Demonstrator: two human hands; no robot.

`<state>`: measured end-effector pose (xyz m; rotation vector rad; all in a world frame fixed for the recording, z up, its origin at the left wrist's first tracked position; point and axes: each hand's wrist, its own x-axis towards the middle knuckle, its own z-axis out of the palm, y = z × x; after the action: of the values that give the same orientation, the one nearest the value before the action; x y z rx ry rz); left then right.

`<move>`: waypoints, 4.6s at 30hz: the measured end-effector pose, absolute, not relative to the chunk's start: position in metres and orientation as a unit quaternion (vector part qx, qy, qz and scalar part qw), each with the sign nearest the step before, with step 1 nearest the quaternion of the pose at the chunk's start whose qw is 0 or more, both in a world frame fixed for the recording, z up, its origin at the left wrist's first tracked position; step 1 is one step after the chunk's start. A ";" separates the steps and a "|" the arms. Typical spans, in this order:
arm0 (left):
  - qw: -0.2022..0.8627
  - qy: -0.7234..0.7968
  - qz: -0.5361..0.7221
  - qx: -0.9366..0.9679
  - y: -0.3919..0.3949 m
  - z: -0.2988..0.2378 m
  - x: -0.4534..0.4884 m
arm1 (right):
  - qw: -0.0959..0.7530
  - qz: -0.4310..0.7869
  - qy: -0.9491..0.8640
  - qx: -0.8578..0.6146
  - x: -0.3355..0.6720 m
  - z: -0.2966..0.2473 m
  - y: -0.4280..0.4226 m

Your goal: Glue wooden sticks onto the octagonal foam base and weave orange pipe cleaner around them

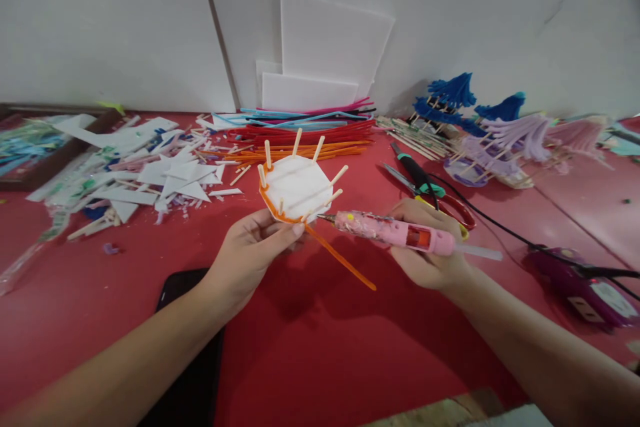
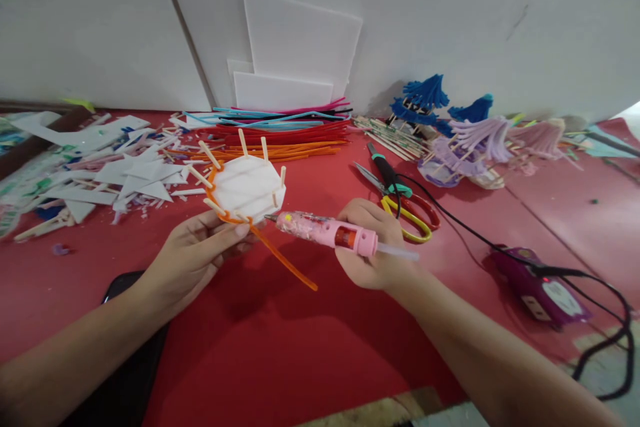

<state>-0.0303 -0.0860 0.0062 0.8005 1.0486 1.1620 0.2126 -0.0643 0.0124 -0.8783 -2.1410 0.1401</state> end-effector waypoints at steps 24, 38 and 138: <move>0.635 0.457 0.505 0.364 -0.086 0.005 -0.033 | 0.396 0.036 -0.834 -0.383 0.219 0.012 -0.059; 0.636 0.470 0.512 0.335 -0.083 0.005 -0.033 | 0.279 -0.038 -0.841 -0.462 0.244 -0.001 -0.034; 0.647 0.440 0.381 0.493 -0.092 0.011 -0.023 | 0.371 0.747 -0.361 -0.417 0.156 0.006 -0.095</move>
<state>-0.0230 -0.0916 0.0115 1.1201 1.0000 0.8666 0.1558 -0.0950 0.0058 -1.0688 -0.9257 1.9161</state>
